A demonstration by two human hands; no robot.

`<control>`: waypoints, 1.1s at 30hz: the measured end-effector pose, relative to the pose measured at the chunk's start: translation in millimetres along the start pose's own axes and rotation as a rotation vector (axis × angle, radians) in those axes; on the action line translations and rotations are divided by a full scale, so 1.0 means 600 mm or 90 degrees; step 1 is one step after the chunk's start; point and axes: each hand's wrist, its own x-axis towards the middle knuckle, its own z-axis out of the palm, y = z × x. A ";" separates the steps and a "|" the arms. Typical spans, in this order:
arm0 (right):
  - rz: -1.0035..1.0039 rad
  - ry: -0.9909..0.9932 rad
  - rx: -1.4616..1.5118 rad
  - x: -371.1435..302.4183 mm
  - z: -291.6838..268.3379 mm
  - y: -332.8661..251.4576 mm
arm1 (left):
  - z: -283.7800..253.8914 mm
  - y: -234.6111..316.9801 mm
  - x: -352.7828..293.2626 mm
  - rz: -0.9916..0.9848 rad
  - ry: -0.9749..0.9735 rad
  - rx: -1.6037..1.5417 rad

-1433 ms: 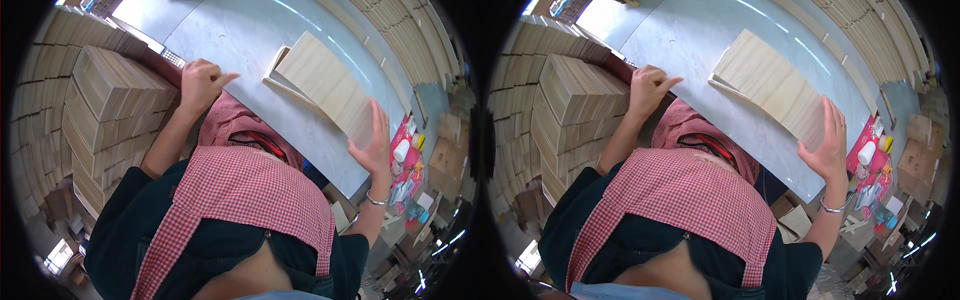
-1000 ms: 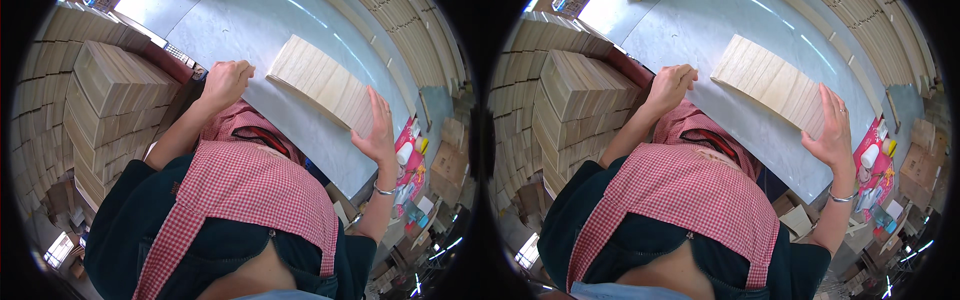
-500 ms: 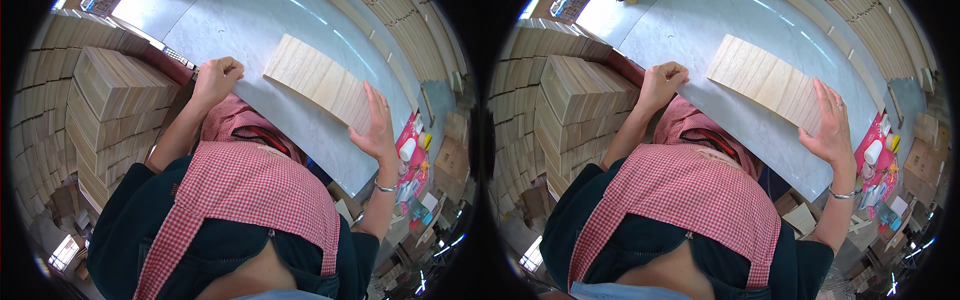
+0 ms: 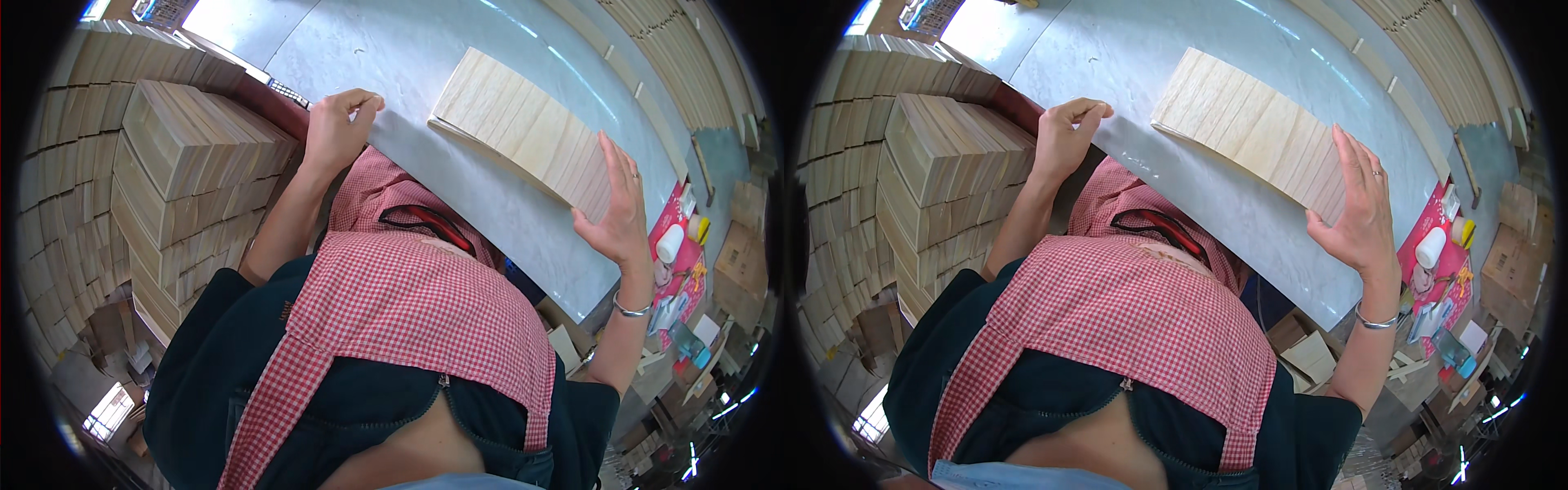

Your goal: Apply glue to wooden pieces and use a nail gun to assemble wooden boxes.

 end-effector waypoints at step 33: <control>-0.057 -0.021 -0.033 0.020 0.032 0.033 | 0.052 0.057 -0.007 0.343 -0.041 0.226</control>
